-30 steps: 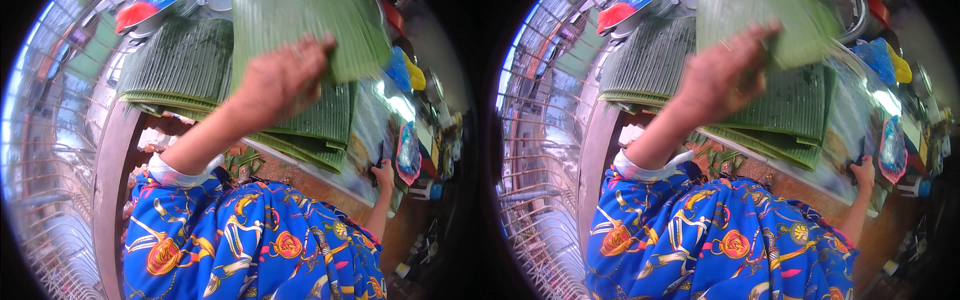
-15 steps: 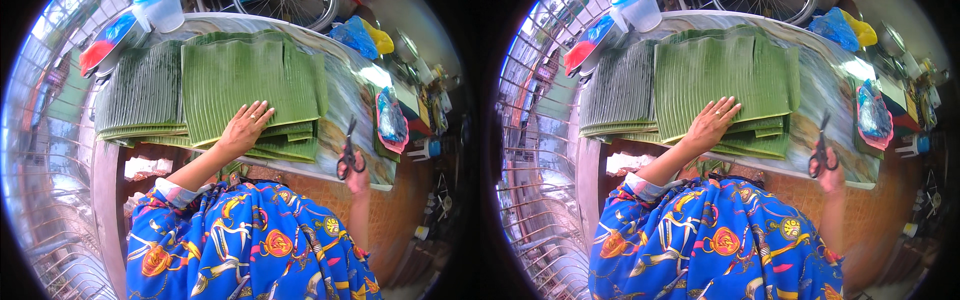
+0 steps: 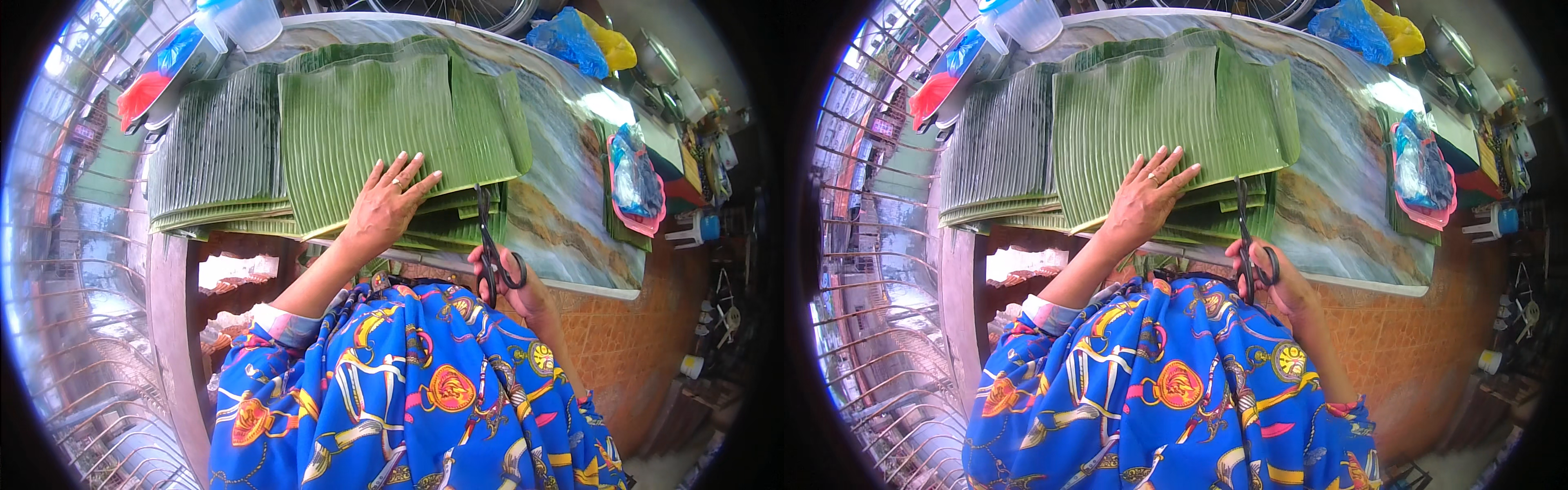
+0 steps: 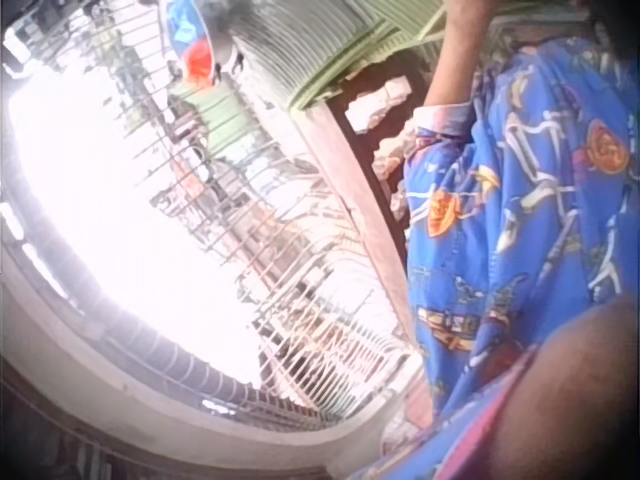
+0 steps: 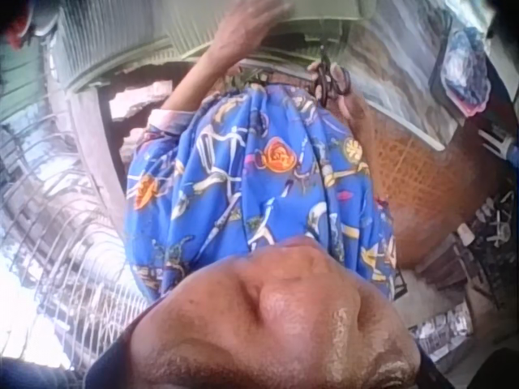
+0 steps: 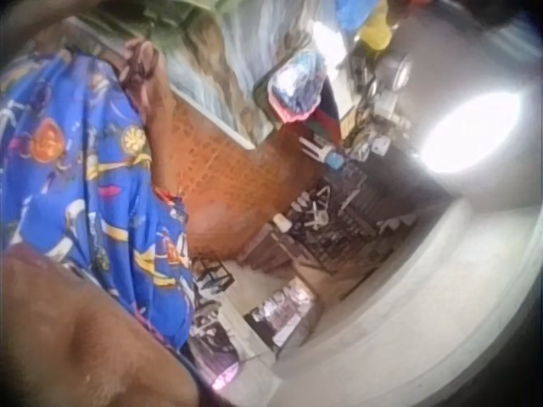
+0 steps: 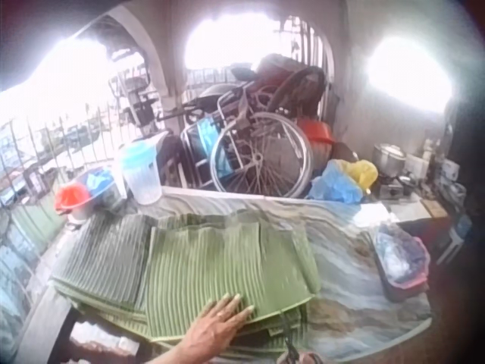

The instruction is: The person uses scissors to trim and cut large green leaves into smaller rectangular pieces. They repeatedly pick up leaves, align them, cut along the edges, and stack the cut pieces on the table.

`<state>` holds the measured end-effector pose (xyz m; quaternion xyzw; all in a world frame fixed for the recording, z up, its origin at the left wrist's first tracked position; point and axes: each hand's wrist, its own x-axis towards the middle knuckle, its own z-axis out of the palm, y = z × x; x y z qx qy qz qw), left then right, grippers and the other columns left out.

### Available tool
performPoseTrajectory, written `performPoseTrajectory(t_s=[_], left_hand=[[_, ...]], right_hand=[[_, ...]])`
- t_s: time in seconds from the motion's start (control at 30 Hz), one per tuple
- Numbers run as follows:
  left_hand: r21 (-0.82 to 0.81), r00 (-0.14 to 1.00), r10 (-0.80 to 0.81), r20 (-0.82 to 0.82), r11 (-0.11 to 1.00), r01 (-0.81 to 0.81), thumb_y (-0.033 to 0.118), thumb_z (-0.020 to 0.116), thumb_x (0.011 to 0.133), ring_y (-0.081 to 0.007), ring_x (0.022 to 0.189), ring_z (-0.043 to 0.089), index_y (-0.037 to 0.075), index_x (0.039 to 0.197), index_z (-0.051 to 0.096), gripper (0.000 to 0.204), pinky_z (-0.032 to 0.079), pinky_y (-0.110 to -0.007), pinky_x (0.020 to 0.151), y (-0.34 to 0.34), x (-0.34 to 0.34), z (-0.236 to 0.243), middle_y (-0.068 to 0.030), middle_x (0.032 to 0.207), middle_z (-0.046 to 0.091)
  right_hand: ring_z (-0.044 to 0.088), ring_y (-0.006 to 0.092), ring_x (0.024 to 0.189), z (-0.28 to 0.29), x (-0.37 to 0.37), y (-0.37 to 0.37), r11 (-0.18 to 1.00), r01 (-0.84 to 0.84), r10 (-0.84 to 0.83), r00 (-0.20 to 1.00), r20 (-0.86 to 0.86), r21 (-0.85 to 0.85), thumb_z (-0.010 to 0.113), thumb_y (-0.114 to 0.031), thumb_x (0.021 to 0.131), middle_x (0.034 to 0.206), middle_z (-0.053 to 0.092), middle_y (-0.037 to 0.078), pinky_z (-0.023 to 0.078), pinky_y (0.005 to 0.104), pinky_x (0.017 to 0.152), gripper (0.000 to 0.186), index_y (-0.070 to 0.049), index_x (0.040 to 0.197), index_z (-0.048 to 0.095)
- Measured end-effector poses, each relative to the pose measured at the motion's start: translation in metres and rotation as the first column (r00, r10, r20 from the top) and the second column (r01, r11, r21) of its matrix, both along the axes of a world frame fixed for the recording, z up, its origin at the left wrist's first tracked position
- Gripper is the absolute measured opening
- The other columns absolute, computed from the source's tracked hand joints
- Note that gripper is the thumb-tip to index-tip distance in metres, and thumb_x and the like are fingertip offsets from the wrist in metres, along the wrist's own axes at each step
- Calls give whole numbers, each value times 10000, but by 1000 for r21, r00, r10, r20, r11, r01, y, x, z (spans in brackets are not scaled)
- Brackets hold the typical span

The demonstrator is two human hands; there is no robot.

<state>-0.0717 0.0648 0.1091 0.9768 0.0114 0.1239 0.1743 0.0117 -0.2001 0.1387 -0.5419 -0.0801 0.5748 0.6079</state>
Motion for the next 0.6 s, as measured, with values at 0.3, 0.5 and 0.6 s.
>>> performPoseTrajectory(t_s=[0.3, 0.5, 0.6], left_hand=[[20, 999, 39, -25, 999, -39, 102, 612, 869, -351, 1361, 386, 252, 1398, 483, 565, 281, -531, 1118, -1, 2, -3, -102, 1479, 415], [9, 1000, 21, -18, 1000, -21, 128, 615, 880, -346, 1360, 390, 258, 1386, 498, 535, 269, -549, 1120, 2, 0, -1, -94, 1462, 439], [3, 1000, 13, -5, 1000, -13, 141, 620, 882, -338, 1361, 391, 261, 1375, 510, 519, 257, -565, 1120, 1, -2, 1, -89, 1449, 457]], right_hand=[[605, 141, 561, -2, 8, 2, 996, -63, 62, 998, -9, -59, 515, -675, 875, 888, 585, 64, 489, 246, 501, 686, -22, 1078, 569], [599, 150, 539, -2, 5, 9, 996, -30, 28, 999, -32, -86, 510, -673, 879, 871, 597, 83, 491, 255, 490, 682, -17, 1053, 576], [588, 134, 519, -4, 10, 13, 995, -31, 28, 999, -35, -95, 507, -655, 894, 843, 599, 61, 478, 251, 473, 636, -39, 1030, 580]])
